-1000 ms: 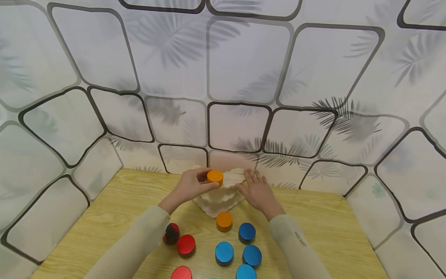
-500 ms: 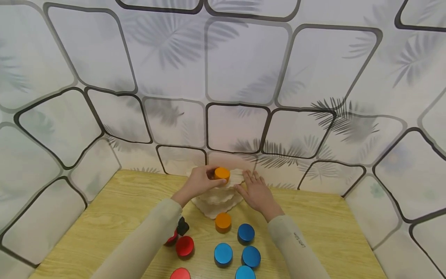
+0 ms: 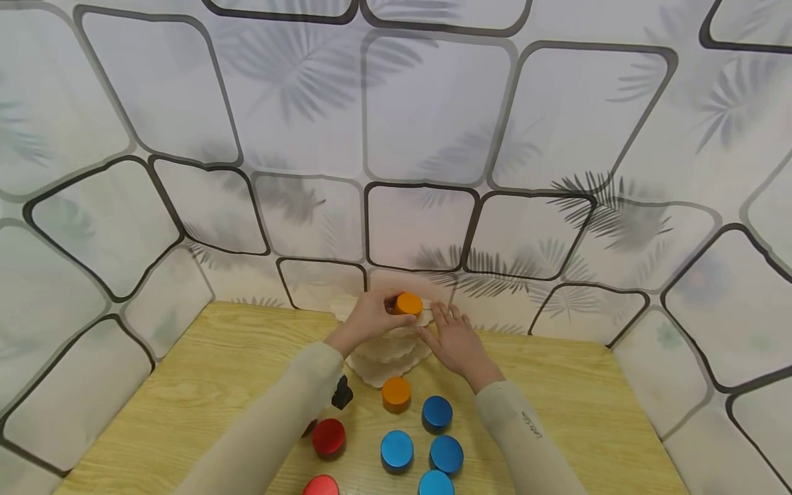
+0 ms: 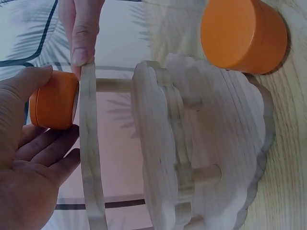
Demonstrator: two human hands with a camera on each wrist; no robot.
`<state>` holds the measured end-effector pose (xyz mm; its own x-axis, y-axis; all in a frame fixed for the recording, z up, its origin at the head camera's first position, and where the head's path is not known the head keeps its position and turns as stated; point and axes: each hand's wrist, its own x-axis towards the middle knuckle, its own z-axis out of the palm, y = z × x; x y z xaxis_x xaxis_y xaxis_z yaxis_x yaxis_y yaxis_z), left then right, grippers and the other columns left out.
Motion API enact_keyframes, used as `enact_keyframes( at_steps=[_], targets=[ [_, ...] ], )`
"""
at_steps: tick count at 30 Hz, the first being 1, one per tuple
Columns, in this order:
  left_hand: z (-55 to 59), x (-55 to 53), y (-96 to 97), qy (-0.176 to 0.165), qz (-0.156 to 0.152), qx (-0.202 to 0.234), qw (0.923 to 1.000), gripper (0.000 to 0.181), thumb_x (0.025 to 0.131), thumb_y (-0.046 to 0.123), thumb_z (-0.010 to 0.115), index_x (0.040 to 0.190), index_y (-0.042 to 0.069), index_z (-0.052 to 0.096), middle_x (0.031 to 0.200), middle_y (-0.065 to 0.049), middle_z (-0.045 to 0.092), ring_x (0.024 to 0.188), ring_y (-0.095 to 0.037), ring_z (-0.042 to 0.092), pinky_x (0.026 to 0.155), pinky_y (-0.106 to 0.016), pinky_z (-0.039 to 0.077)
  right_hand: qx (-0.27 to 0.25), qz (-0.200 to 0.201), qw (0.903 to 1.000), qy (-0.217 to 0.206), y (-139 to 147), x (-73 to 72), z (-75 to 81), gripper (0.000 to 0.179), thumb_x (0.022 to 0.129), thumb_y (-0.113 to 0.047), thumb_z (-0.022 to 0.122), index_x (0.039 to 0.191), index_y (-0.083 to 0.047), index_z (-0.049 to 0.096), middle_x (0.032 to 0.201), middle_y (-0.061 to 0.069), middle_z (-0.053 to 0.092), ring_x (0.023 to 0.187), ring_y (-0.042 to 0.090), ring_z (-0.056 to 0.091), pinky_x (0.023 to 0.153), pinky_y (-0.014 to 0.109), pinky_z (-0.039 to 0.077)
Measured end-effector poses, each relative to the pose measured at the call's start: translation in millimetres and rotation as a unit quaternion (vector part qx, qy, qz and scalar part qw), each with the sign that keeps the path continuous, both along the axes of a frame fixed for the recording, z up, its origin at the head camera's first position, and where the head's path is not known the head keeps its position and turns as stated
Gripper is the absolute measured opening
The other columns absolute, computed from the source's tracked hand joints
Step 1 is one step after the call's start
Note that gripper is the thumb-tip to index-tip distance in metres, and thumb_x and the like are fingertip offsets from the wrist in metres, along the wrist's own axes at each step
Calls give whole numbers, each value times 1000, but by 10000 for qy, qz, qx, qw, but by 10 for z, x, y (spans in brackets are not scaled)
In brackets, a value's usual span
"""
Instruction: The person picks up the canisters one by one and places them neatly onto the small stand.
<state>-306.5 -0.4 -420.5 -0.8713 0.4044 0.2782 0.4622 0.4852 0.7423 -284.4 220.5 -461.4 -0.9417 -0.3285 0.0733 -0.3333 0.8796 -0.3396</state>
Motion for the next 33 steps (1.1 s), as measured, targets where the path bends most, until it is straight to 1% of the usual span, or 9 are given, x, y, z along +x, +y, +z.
enact_keyframes(
  at_steps=[3,6,11,17,20,23,26,30,33],
  targets=[
    [-14,-22,42,-3,-59,120,9999,34,94,23,82,123,7,74,113,-8,77,94,-16,70,81,-23,59,-26,-22,10000,-13,9,-2,7,83,111,-58,41,167,-2,21,172,25,26,159,51,19,127,70,18],
    [-29,-47,68,-94,-10,164,9998,34,94,23,82,124,7,74,114,-8,77,96,-16,71,82,-24,59,-26,-36,10000,-43,11,-2,18,83,110,-59,40,168,-3,20,172,24,26,159,50,20,128,69,17],
    [-45,-106,93,-209,32,109,9997,37,94,24,82,127,8,73,117,-8,77,103,-19,72,88,-27,60,-37,-38,10000,-38,7,3,29,83,111,-58,41,168,-2,20,172,24,25,159,52,20,127,69,16],
    [-42,-162,121,-268,-18,-22,9996,34,96,24,81,124,9,74,112,-8,78,96,-18,71,83,-27,59,-77,-4,10000,-2,15,14,7,81,111,-55,42,168,-2,20,172,23,26,158,52,20,127,70,16],
    [-48,-180,135,-314,-6,-106,9995,35,96,26,81,126,10,74,113,-7,78,97,-17,72,84,-26,60,-101,10,9999,-40,17,21,-4,81,111,-55,42,168,-2,20,172,22,25,158,52,20,127,70,16],
    [-57,-199,150,-310,20,-147,9994,36,95,27,82,126,11,75,113,-6,79,98,-17,73,85,-27,60,-93,6,9999,-42,21,19,-13,81,111,-56,42,168,-2,20,172,23,26,158,52,20,127,70,17],
    [-57,-215,166,-233,47,-172,9996,35,94,27,82,125,12,75,112,-5,79,98,-18,73,86,-27,60,-91,-23,9999,-47,19,12,-14,82,111,-58,41,168,-2,20,172,22,26,158,52,20,127,70,17],
    [-54,-232,183,-176,69,-215,9996,34,94,28,83,124,13,76,110,-4,79,96,-16,73,84,-26,59,-43,-61,9999,-110,12,4,-7,84,110,-61,39,168,-3,19,173,22,25,159,51,20,128,68,16],
    [-67,-250,188,-129,40,-187,9997,34,93,27,84,122,12,77,107,-4,79,93,-14,72,81,-24,58,5,-56,9999,-102,9,2,-5,85,110,-61,39,167,-1,19,172,23,25,158,52,20,128,69,17]
  ],
)
